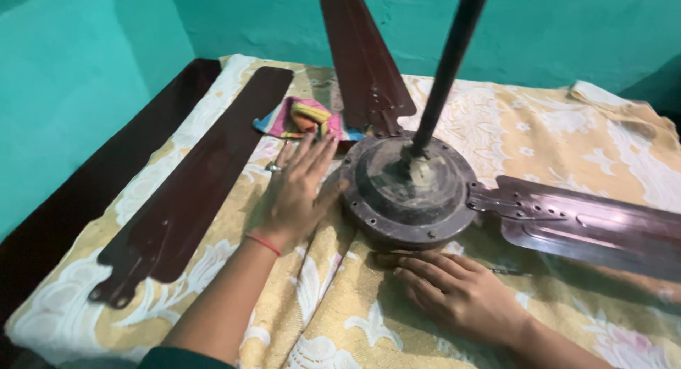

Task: The person attaches ceiling fan blades to the fan motor housing using a screwdriver. They align each blade, insert screws, and tighten them to secure the blades in place.

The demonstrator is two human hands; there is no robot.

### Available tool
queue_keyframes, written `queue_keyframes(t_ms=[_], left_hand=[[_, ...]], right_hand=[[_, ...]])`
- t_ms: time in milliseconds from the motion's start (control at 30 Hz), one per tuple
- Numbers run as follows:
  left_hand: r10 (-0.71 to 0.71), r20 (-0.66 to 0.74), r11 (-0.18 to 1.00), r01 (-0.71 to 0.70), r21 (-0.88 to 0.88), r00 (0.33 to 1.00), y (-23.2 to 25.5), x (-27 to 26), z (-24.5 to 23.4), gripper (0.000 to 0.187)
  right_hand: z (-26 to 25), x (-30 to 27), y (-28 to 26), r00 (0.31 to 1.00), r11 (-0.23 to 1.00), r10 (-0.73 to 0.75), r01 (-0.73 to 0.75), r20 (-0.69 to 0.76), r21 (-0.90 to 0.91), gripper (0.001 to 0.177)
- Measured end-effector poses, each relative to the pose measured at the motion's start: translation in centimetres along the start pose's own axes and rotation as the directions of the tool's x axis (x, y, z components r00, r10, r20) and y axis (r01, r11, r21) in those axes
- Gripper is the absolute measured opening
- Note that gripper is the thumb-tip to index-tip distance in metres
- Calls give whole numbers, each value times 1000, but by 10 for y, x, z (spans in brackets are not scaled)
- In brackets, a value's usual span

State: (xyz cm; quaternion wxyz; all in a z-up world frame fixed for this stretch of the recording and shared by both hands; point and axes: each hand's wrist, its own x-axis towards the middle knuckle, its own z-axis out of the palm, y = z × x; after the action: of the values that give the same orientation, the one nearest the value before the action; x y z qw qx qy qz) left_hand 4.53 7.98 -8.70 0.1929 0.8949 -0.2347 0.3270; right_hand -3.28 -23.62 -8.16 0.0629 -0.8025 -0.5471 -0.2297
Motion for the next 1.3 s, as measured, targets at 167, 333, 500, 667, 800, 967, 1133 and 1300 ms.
queue_keyframes(t_ms=[167,333,500,667,800,967,1133,1300], left_hand=[[-269,-147,962,257,-97,952,-39,-6,-1,59],[-429,-248,903,404,-148,869,-77,-17,-8,41],[-509,-312,853,519,-55,803,-92,-22,-10,25],[-501,-329,855,517,-46,800,-85,-19,-19,36],[-461,-340,842,525,122,819,-76,-18,-35,50],[-513,-256,794,566,221,820,-65,-15,-43,64],[-582,-107,793,592,142,806,-68,-24,-39,40],[-494,65,870,493,26,867,-74,-26,-24,50]], right_hand=[[-10,44,-8,993,995,20,-8,-117,98,35],[4,116,-12,983,967,110,-72,-144,245,29],[56,196,-6,926,862,368,-372,81,343,17],[119,259,31,891,769,427,-448,156,456,38],[154,264,46,843,742,535,-495,45,453,42],[171,251,65,847,783,527,-517,72,346,41],[171,240,55,826,772,564,-536,20,343,53],[161,244,34,875,822,480,-474,65,315,56]])
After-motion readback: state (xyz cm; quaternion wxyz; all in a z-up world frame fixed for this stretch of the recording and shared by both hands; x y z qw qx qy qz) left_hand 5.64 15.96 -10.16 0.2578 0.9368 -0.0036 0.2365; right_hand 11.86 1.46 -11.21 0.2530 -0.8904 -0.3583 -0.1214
